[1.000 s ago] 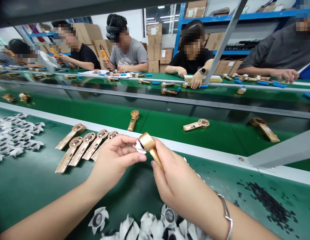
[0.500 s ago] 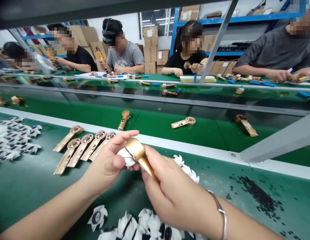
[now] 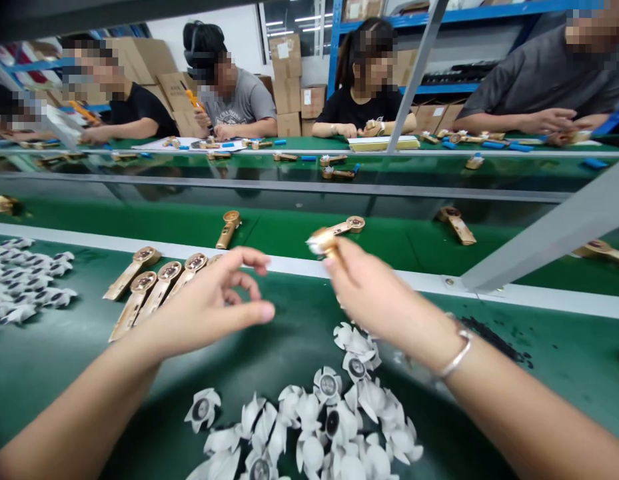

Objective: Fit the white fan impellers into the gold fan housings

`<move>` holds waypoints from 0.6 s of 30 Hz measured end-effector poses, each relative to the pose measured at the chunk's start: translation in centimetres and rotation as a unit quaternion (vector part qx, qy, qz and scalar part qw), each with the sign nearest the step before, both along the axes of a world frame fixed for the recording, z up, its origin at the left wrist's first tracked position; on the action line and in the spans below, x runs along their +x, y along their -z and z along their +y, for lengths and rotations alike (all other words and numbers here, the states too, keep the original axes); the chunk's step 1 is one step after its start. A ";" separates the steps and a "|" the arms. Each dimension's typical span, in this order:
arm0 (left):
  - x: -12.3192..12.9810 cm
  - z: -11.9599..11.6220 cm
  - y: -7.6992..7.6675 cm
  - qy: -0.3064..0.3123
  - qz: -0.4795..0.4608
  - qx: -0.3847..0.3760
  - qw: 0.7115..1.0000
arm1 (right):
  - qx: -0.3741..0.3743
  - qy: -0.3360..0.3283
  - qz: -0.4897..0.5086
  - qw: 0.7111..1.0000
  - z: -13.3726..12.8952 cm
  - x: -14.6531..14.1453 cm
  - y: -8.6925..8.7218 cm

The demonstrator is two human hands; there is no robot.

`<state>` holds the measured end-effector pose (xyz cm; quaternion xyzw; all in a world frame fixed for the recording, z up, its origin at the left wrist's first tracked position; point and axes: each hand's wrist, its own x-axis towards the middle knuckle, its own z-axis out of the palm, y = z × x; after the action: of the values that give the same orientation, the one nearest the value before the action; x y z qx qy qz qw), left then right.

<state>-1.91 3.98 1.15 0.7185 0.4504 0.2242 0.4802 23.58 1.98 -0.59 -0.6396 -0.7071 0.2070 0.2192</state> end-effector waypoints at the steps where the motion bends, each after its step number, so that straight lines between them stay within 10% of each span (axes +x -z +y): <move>1: -0.6 -0.1 -0.6 0.100 0.085 -0.008 0.991 | -0.012 0.074 -0.085 0.994 1.1 1.8 0.5; 4: -1.3 -0.9 -1.2 0.274 0.242 -0.038 0.930 | -0.043 0.201 -0.234 0.950 4.0 6.8 2.1; 8: -0.1 -1.8 -0.1 0.299 0.294 -0.041 0.907 | -0.011 0.173 -0.261 0.950 4.2 10.5 3.1; 14: 1.2 -0.6 0.5 0.327 0.311 -0.081 0.889 | 0.035 0.093 -0.219 0.971 -5.1 12.2 2.8; 18: 0.9 0.2 1.8 0.241 0.226 -0.055 0.942 | 0.053 0.096 -0.148 0.983 -10.8 13.4 3.8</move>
<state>-1.00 4.21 -0.67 0.8099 0.3723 -0.0917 0.4440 36.99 -8.86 -4.42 -0.7155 -0.6770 0.0501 0.1650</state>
